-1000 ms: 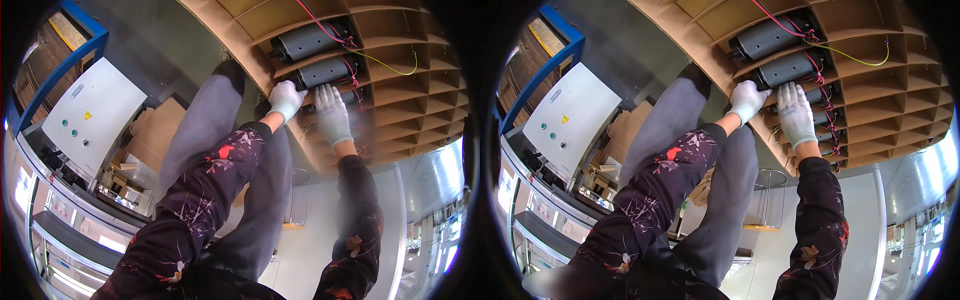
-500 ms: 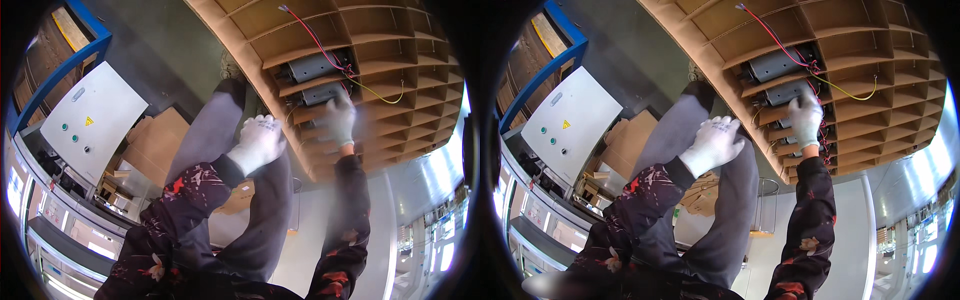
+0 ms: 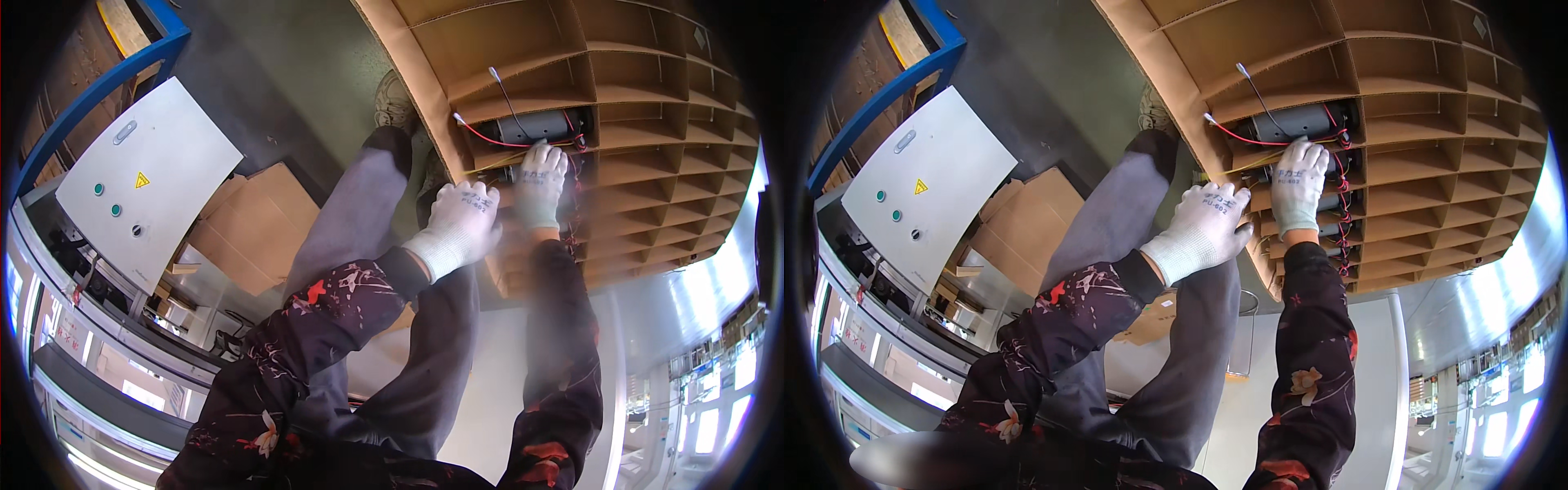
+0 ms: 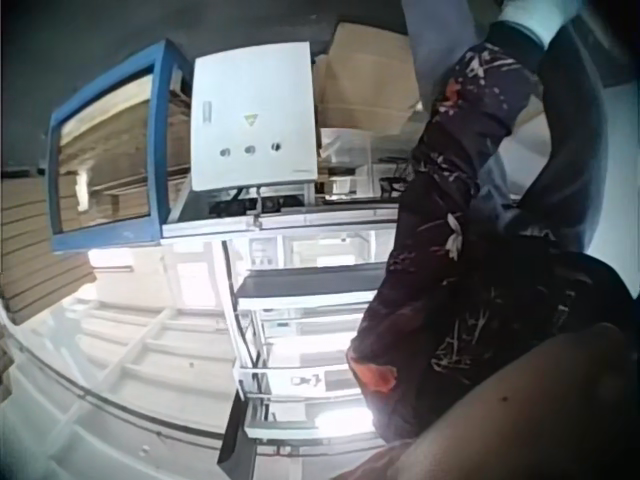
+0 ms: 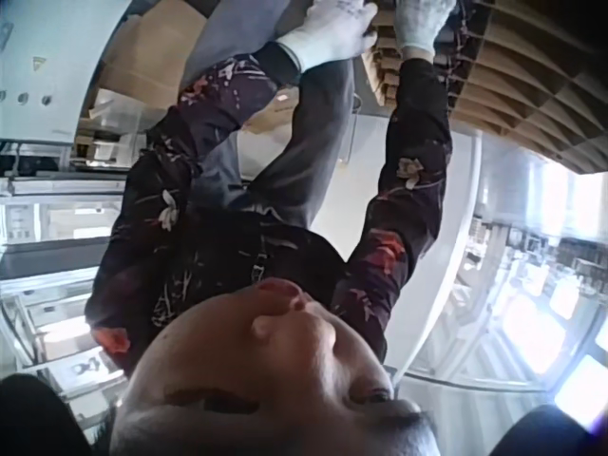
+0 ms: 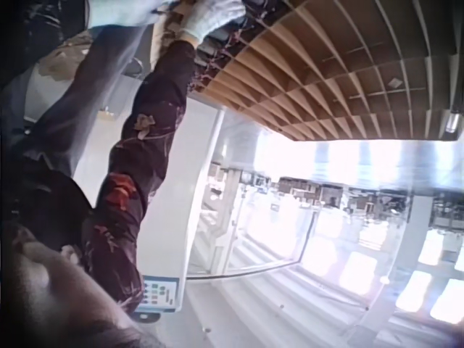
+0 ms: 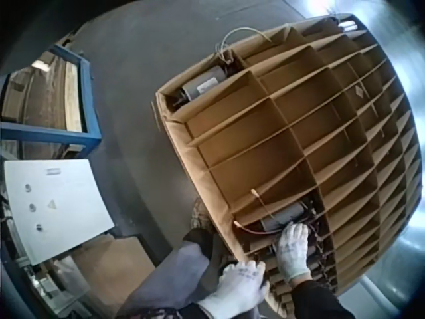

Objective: Applying a substance from a container to electronic motor components using an applicator brush and organizing them on a storage shelf.

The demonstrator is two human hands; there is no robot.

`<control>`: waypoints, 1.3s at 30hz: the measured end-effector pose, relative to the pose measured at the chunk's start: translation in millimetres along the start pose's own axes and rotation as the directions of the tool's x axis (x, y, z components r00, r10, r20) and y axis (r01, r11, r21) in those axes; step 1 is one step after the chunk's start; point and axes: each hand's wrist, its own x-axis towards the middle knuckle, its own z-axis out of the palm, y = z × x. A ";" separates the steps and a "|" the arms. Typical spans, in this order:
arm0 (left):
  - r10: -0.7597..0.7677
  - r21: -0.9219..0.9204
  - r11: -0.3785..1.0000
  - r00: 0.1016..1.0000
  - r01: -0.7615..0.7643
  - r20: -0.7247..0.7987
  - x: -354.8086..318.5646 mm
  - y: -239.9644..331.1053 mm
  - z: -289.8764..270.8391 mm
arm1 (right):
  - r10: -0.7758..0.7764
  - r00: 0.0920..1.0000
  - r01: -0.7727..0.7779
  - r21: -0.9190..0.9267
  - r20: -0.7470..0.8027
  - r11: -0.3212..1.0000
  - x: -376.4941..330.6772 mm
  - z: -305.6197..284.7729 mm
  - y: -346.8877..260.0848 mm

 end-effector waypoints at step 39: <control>0.054 0.009 0.998 0.996 -0.055 0.076 12.6 9.4 1.8 | -0.261 0.964 0.257 0.419 -0.051 0.871 -13.2 14.7 0.8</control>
